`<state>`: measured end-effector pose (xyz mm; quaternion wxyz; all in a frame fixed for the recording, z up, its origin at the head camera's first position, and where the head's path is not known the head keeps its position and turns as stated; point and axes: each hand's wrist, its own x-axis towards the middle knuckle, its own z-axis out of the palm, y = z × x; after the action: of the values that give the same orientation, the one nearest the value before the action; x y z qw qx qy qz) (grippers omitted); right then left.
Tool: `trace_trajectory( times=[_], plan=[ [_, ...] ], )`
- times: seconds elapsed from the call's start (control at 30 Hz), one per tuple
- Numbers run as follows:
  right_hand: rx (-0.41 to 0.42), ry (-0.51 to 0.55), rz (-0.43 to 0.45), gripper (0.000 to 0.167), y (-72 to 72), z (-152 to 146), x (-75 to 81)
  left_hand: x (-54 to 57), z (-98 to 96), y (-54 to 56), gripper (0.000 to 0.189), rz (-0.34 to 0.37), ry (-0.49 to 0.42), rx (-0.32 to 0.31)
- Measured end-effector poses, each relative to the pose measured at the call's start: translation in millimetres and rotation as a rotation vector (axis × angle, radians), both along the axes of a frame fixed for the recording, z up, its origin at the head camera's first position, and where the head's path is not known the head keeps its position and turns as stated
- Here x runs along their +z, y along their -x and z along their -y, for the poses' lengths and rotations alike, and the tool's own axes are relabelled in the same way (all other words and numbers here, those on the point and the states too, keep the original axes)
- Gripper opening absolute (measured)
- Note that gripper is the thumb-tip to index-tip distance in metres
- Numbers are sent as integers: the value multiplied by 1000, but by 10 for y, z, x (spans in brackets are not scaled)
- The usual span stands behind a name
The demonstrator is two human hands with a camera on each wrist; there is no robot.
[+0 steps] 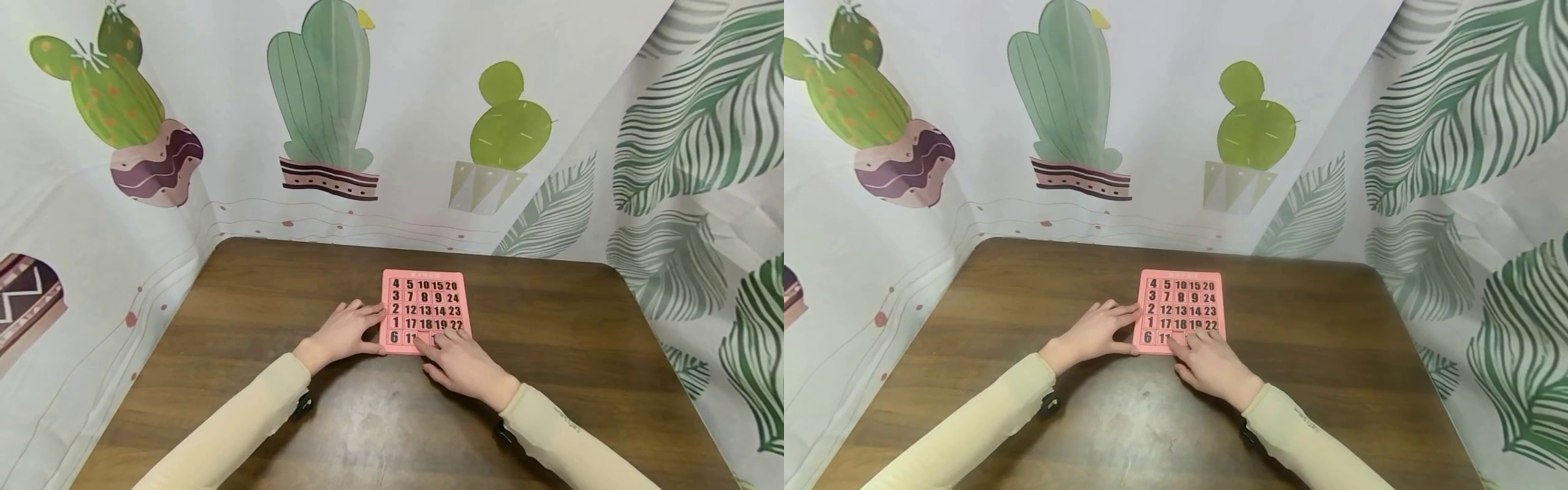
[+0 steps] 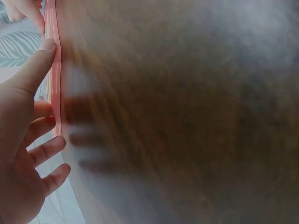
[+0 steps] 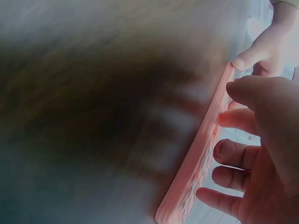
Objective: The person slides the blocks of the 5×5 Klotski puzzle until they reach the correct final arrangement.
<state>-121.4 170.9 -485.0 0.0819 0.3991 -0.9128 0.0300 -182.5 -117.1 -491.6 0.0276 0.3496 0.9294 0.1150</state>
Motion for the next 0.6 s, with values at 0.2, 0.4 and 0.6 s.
trace_trajectory(
  times=[0.2,0.4,0.6],
  plan=[
    [-36,39,43,47,3,-132,44,-6,-18,0,86,8,0,3],
    [-122,46,45,47,-34,-460,65,-8,-17,2,87,21,-10,3],
    [-165,7,19,47,-94,-670,24,-8,-2,11,87,25,-13,6]
  ],
)
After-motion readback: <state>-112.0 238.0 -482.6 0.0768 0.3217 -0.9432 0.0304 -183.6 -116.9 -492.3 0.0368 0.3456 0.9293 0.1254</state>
